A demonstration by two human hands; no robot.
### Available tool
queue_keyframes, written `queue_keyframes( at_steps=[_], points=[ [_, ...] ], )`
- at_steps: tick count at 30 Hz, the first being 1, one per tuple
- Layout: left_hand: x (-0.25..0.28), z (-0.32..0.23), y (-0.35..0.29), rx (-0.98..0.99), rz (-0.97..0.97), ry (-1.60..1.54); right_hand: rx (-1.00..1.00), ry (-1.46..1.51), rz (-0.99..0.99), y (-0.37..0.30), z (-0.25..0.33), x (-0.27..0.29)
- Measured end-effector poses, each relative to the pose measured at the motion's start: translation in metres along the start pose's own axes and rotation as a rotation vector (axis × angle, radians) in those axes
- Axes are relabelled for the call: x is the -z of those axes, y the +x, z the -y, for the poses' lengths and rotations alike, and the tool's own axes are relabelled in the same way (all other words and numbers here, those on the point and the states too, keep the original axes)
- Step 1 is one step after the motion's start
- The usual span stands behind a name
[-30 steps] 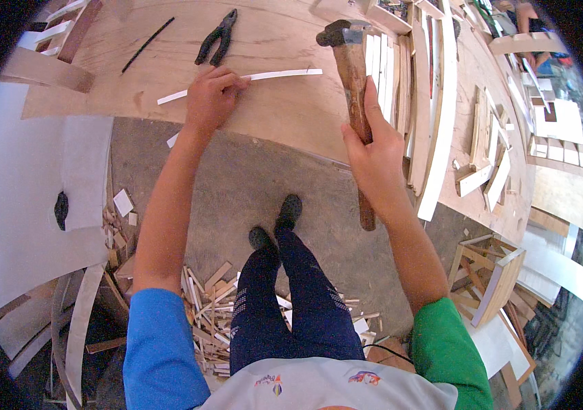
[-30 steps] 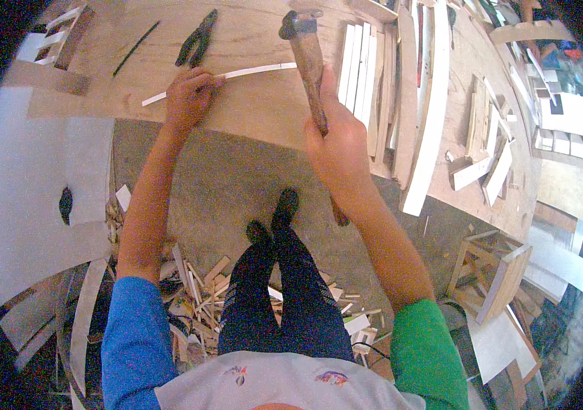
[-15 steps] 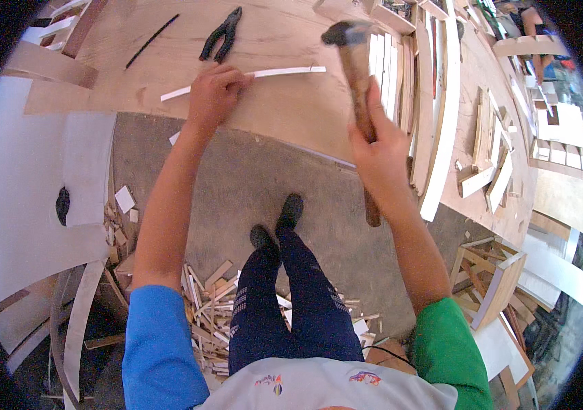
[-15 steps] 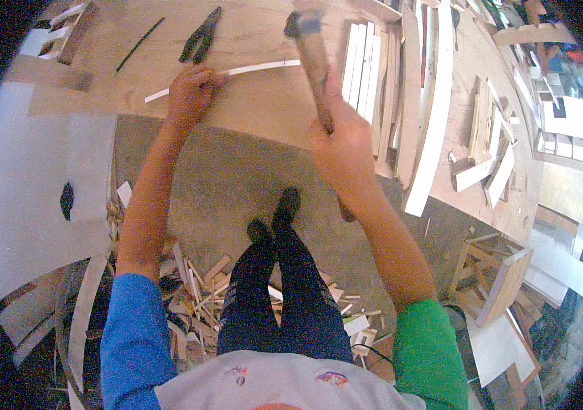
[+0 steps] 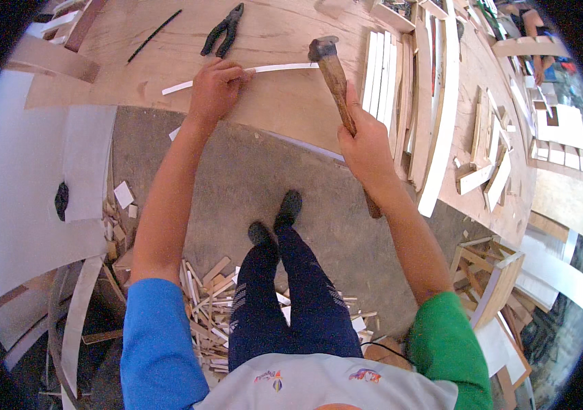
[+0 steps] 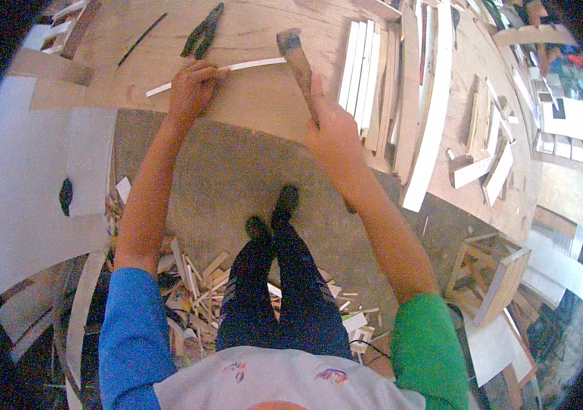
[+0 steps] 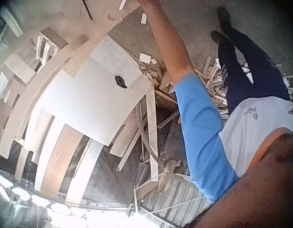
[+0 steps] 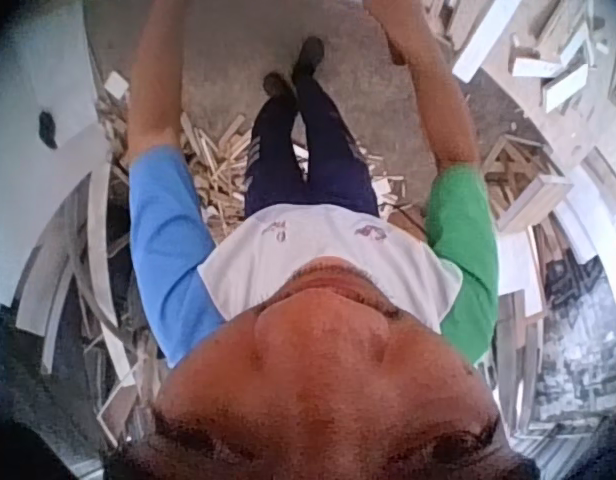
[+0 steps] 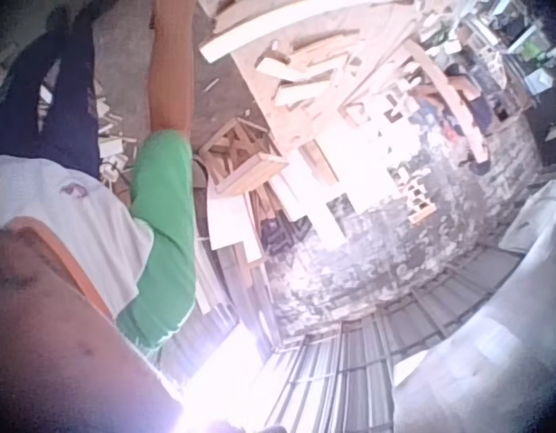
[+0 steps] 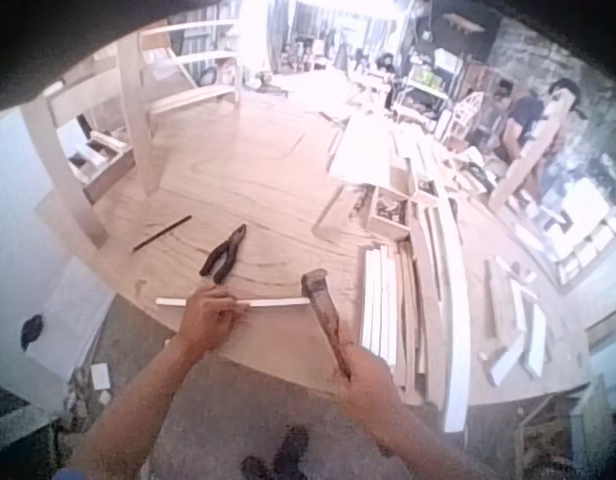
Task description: The person marks a measurement on a wooden structure using a pencil, picks up a small white wooden slat, selects a nail from a container, and hammers it into the slat to attach it to a wooden frame on a workbench.
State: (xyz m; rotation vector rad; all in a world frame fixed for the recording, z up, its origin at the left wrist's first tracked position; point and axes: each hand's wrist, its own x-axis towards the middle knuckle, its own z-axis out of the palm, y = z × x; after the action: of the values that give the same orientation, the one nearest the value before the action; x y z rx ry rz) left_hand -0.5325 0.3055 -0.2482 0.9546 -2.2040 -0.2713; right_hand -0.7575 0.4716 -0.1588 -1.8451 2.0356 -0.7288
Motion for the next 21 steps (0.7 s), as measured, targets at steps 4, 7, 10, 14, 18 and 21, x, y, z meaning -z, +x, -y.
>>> queue_keyframes(
  at_steps=[4,7,10,14,18,21],
  points=[
    [0.0,-0.002,-0.002,0.038,0.037,0.026,-0.008,0.156,-0.186,-0.003,0.014,0.028],
    [0.0,-0.001,-0.004,0.027,0.001,0.039,-0.038,0.131,-0.162,0.001,0.017,0.034],
    [0.002,0.0,-0.007,0.03,0.04,0.042,-0.132,0.223,-0.133,0.0,0.029,0.043],
    [0.001,-0.005,-0.004,0.085,0.118,0.04,-0.012,0.071,-0.094,-0.008,0.0,0.013],
    [-0.001,0.001,-0.007,0.002,0.083,0.044,-0.103,0.128,-0.068,-0.007,0.005,0.012],
    [0.0,0.004,-0.008,0.064,0.019,0.016,-0.023,0.195,-0.221,-0.005,0.009,0.02]
  ],
)
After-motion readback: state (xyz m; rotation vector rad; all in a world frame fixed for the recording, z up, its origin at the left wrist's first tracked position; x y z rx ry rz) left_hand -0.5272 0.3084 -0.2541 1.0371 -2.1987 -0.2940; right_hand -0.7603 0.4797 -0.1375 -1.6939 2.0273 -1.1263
